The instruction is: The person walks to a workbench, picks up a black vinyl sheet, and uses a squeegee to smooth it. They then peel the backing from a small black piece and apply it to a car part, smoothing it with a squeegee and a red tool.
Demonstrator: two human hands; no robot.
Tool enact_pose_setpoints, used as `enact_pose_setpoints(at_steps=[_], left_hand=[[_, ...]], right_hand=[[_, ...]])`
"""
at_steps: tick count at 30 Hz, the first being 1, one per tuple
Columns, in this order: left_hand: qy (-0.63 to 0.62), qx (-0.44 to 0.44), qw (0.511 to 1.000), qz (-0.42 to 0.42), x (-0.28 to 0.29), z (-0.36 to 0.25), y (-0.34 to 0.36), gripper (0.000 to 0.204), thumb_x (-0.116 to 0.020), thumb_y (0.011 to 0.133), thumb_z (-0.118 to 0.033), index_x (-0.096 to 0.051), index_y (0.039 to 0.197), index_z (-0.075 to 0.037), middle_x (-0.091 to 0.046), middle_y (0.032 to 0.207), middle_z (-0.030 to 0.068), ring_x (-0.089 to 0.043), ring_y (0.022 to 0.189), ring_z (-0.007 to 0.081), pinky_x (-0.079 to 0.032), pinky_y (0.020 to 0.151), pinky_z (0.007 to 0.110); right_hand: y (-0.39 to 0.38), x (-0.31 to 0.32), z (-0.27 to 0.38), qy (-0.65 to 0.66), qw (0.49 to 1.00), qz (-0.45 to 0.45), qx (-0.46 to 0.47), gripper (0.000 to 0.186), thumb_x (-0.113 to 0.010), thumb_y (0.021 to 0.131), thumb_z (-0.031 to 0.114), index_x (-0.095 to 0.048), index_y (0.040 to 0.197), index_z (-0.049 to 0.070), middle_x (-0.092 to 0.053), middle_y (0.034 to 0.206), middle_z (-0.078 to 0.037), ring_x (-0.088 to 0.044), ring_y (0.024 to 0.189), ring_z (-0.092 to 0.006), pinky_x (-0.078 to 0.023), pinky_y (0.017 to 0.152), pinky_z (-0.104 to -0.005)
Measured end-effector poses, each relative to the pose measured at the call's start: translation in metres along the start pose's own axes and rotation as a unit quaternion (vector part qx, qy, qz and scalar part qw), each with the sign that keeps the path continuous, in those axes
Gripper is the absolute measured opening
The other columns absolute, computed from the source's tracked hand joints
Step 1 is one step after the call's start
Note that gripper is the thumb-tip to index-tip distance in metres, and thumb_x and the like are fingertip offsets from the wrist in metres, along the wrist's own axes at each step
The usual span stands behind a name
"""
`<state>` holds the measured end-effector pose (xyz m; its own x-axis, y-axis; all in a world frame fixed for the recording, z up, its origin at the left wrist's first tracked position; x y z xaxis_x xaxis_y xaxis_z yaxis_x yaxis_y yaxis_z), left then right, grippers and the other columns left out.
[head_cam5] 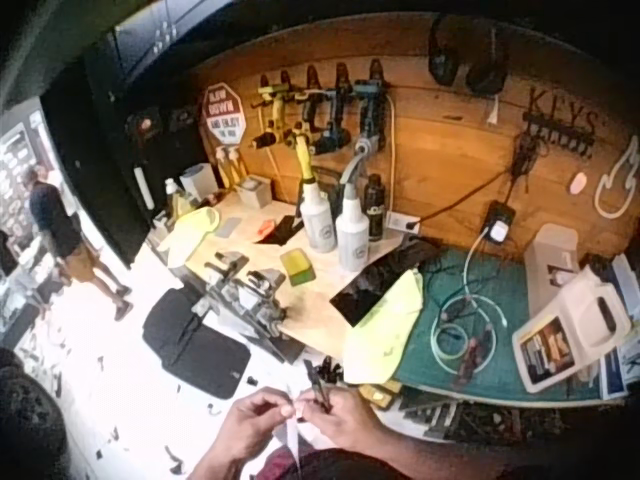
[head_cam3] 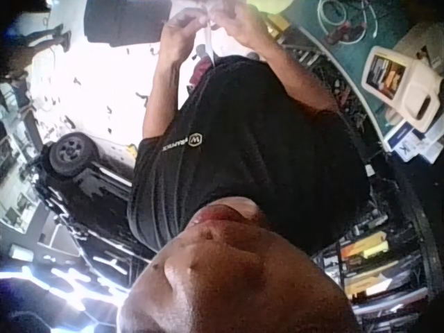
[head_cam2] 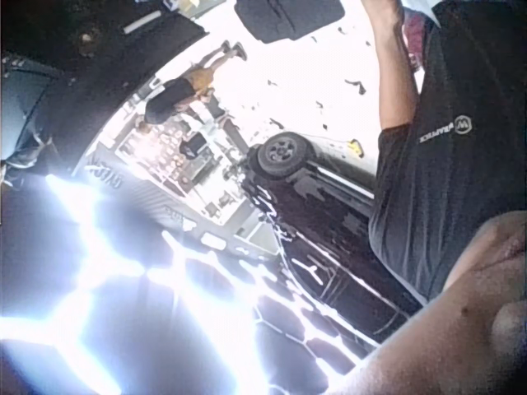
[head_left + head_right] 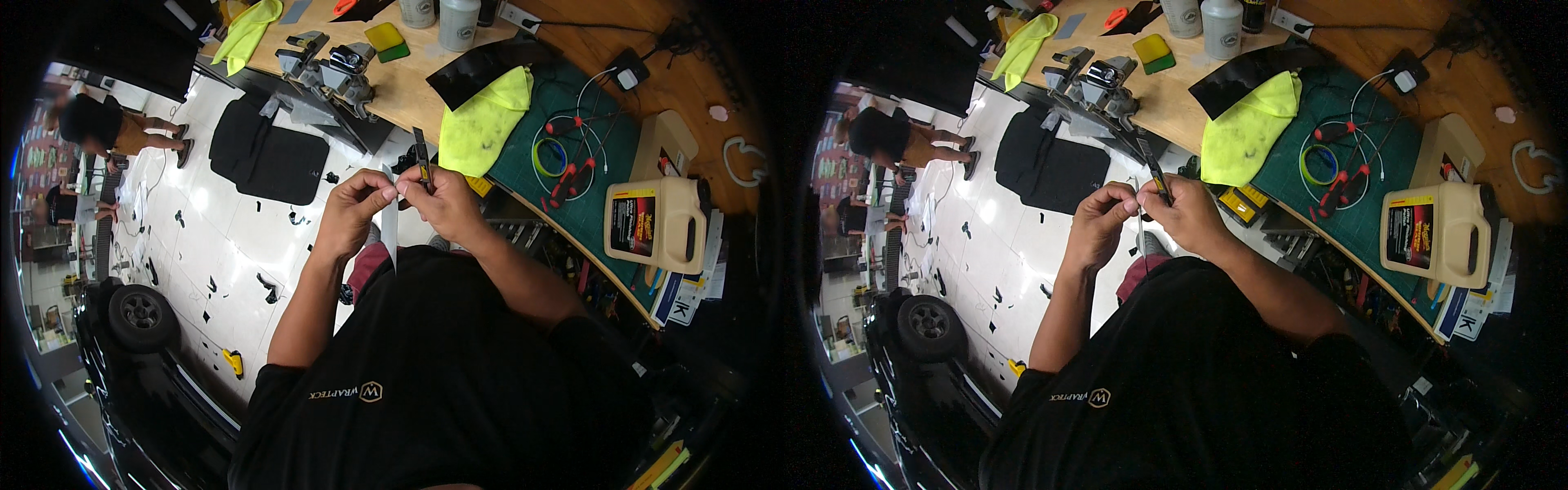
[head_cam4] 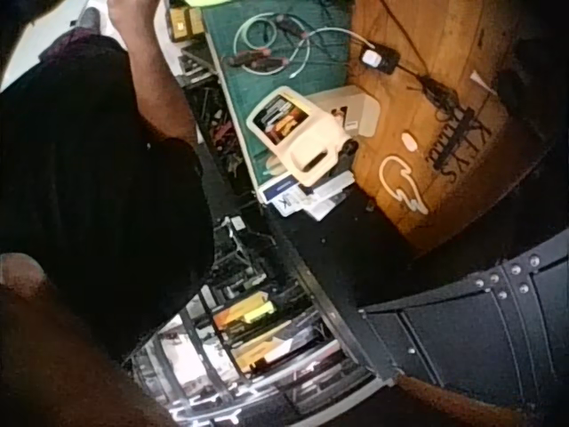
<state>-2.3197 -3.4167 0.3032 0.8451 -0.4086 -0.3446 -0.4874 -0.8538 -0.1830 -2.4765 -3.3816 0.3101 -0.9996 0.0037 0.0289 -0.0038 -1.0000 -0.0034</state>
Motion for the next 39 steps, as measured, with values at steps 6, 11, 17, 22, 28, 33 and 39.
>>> enact_pose_setpoints(at_steps=[6, 11, 17, 22, 28, 33, 39], left_hand=[[0.007, -0.001, 1.000, 0.001, 0.000, 0.002, -0.001, 0.008, -0.069, 0.087, -0.007, -0.065, 0.091, -0.002, -0.062, 0.091, 0.0035, -0.055, 0.085, 0.0122, -0.043, 0.081, 0.027], [-0.027, 0.009, 1.000, 0.005, 0.003, 0.004, -0.001, 0.006, -0.068, 0.087, -0.007, -0.065, 0.090, -0.002, -0.062, 0.088, 0.0038, -0.056, 0.084, 0.0126, -0.044, 0.080, 0.028], [-0.093, 0.060, 0.994, 0.018, 0.005, 0.010, -0.001, 0.005, -0.067, 0.087, -0.007, -0.064, 0.087, -0.003, -0.062, 0.086, 0.0039, -0.057, 0.082, 0.0133, -0.046, 0.079, 0.029], [-0.093, 0.055, 0.993, 0.035, 0.005, 0.013, -0.002, 0.006, -0.067, 0.087, -0.006, -0.062, 0.089, -0.004, -0.062, 0.087, 0.0038, -0.058, 0.083, 0.0136, -0.046, 0.080, 0.029], [-0.094, 0.061, 0.993, 0.026, 0.001, 0.015, -0.005, 0.011, -0.071, 0.085, -0.005, -0.063, 0.091, -0.002, -0.064, 0.085, 0.0034, -0.058, 0.079, 0.0115, -0.046, 0.079, 0.026], [0.041, 0.011, 0.999, -0.012, 0.003, 0.008, -0.016, 0.011, -0.065, 0.087, -0.006, -0.064, 0.096, -0.001, -0.065, 0.095, 0.0055, -0.060, 0.091, 0.0132, -0.046, 0.087, 0.028], [0.074, -0.018, 0.997, 0.021, 0.015, 0.032, -0.015, 0.009, -0.062, 0.091, -0.006, -0.064, 0.096, 0.001, -0.065, 0.100, 0.0068, -0.060, 0.096, 0.0140, -0.048, 0.091, 0.029]], right_hand=[[-0.003, -0.002, 0.001, -0.027, 0.999, -0.021, -0.011, 0.019, -0.063, 0.089, 0.015, -0.064, 0.092, -0.003, -0.066, 0.077, -0.012, -0.063, 0.069, -0.0158, -0.048, 0.062, -0.0313], [-0.006, -0.002, 0.003, -0.012, 1.000, -0.013, 0.002, 0.017, -0.064, 0.088, 0.013, -0.065, 0.093, -0.003, -0.066, 0.080, -0.012, -0.064, 0.072, -0.0168, -0.049, 0.064, -0.0315], [-0.010, -0.005, 0.005, -0.025, 1.000, -0.011, 0.010, 0.015, -0.064, 0.087, 0.013, -0.066, 0.093, -0.001, -0.067, 0.079, -0.011, -0.065, 0.072, -0.0171, -0.050, 0.065, -0.0314], [-0.011, -0.005, 0.003, -0.037, 0.999, 0.002, 0.024, 0.015, -0.064, 0.087, 0.014, -0.066, 0.091, -0.001, -0.067, 0.077, -0.012, -0.065, 0.070, -0.0170, -0.051, 0.065, -0.0317], [-0.013, -0.002, -0.001, -0.026, 1.000, -0.010, 0.011, 0.019, -0.064, 0.088, 0.016, -0.065, 0.088, -0.002, -0.067, 0.076, -0.013, -0.065, 0.068, -0.0178, -0.050, 0.063, -0.0323], [-0.009, -0.009, -0.013, -0.129, 0.990, -0.045, 0.044, 0.019, -0.060, 0.090, 0.017, -0.062, 0.088, -0.002, -0.064, 0.074, -0.014, -0.062, 0.066, -0.0203, -0.048, 0.061, -0.0345], [-0.018, -0.017, -0.033, -0.081, 0.996, -0.041, 0.012, 0.012, -0.056, 0.091, 0.010, -0.057, 0.084, 0.000, -0.058, 0.074, -0.010, -0.057, 0.069, -0.0180, -0.045, 0.064, -0.0321]])
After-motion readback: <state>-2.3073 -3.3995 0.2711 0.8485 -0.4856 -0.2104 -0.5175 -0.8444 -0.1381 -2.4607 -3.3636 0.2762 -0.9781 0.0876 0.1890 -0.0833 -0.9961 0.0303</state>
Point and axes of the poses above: each hand's wrist, its own y-axis towards the middle knuckle, its own x-axis out of the back of the hand, z = x × y, the point moved 4 cm from there along y, towards the middle knuckle
